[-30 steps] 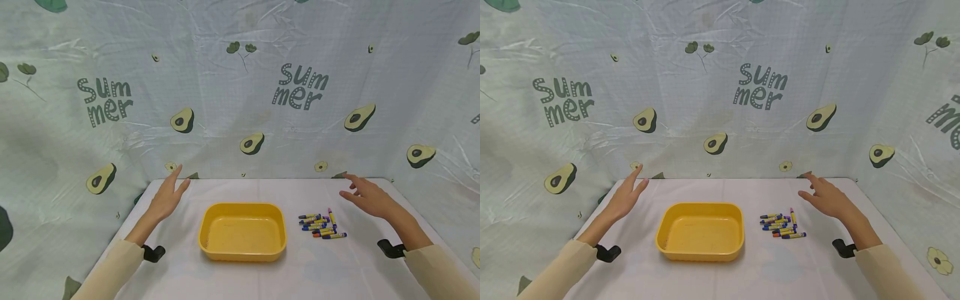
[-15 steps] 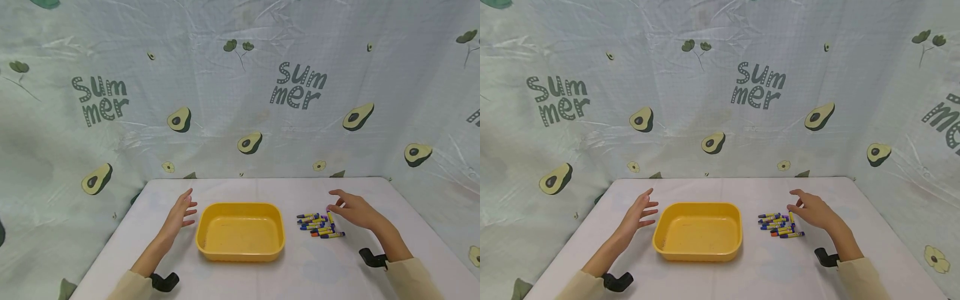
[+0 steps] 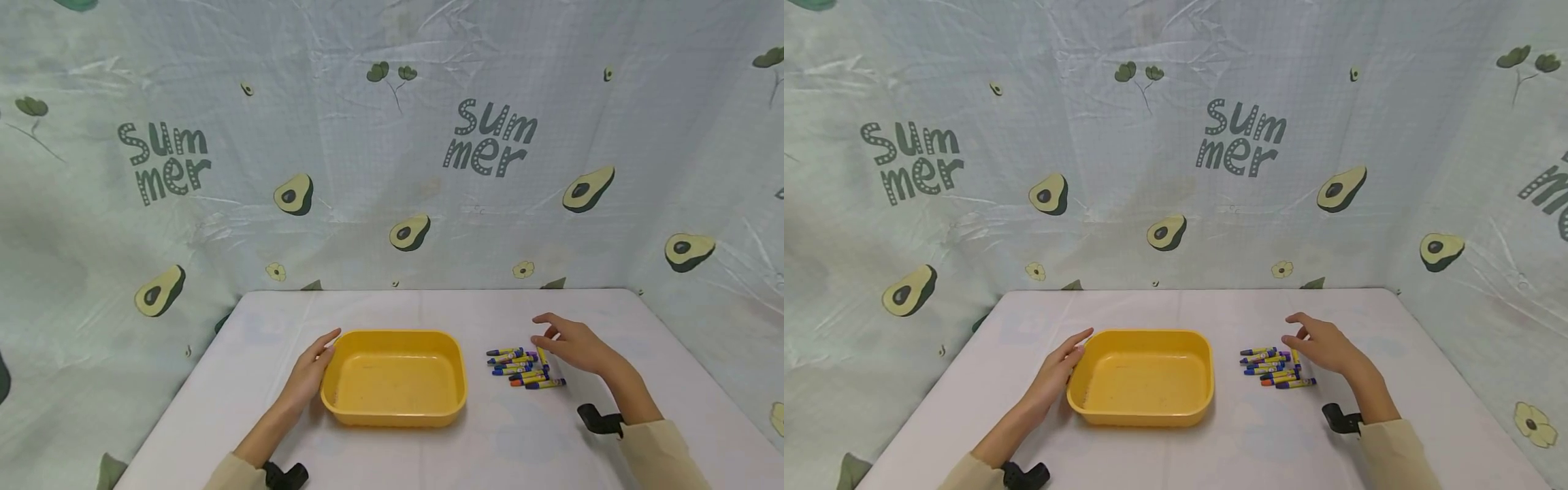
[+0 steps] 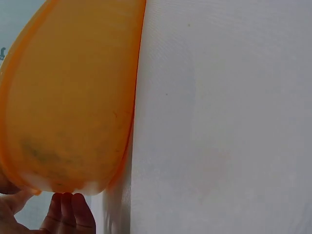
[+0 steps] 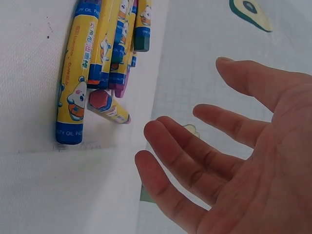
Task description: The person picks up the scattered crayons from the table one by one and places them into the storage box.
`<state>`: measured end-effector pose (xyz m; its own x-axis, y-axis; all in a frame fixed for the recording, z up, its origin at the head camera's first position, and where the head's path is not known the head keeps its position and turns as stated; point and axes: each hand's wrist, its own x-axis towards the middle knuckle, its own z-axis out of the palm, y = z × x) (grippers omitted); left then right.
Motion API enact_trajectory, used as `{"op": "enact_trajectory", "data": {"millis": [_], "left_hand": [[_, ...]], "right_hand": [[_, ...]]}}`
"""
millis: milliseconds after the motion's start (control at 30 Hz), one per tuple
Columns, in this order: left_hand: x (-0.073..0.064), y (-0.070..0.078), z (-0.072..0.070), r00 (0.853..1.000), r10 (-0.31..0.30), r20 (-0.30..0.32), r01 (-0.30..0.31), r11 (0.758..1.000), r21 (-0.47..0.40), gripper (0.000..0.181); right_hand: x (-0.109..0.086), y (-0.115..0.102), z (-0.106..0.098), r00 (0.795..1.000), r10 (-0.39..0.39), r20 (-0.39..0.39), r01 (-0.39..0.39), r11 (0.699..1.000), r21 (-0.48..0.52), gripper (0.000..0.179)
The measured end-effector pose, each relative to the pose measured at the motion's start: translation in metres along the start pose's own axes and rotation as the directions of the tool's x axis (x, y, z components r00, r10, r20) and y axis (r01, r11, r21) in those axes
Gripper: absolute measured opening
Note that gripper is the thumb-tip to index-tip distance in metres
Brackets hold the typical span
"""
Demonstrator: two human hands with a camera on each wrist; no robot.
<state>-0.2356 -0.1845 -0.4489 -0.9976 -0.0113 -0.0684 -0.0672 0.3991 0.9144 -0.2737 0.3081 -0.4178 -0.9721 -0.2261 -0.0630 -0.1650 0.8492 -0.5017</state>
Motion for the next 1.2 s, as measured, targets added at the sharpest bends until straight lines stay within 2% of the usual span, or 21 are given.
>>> {"op": "enact_trajectory", "data": {"millis": [267, 367, 500, 700, 800, 967, 1200], "left_hand": [[0.005, 0.002, 0.003, 1.0, 0.013, -0.025, -0.012, 0.999, 0.049, 0.045], [0.008, 0.002, 0.004, 0.999, 0.017, -0.034, -0.016, 0.999, 0.034, 0.044], [0.012, -0.001, 0.004, 0.999, 0.031, 0.006, -0.032, 0.999, 0.023, 0.043], [0.014, -0.006, -0.003, 0.992, 0.04, 0.12, -0.042, 0.999, 0.014, 0.045], [0.015, -0.006, -0.006, 0.987, 0.041, 0.155, -0.041, 0.999, -0.004, 0.045], [0.016, -0.004, -0.009, 0.985, 0.038, 0.17, -0.039, 0.999, 0.001, 0.046], [0.013, -0.007, -0.007, 0.985, 0.035, 0.17, -0.033, 0.999, -0.014, 0.046]], "right_hand": [[0.0, 0.001, 0.0, 1.0, 0.009, -0.017, -0.009, 1.0, 0.001, 0.055], [0.002, 0.002, 0.002, 0.999, 0.013, -0.033, -0.013, 1.0, 0.0, 0.052], [0.007, 0.004, 0.01, 0.996, 0.037, -0.075, -0.037, 0.999, -0.008, 0.047], [0.009, 0.005, 0.015, 0.984, 0.1, -0.149, -0.105, 0.994, -0.026, 0.036], [0.007, 0.004, 0.012, 0.979, 0.165, -0.118, -0.168, 0.986, -0.018, 0.034], [0.009, 0.004, 0.013, 0.962, 0.272, -0.032, -0.271, 0.962, 0.047, 0.035], [0.012, 0.006, 0.018, 0.96, 0.281, 0.004, -0.28, 0.954, 0.103, 0.04]]}}
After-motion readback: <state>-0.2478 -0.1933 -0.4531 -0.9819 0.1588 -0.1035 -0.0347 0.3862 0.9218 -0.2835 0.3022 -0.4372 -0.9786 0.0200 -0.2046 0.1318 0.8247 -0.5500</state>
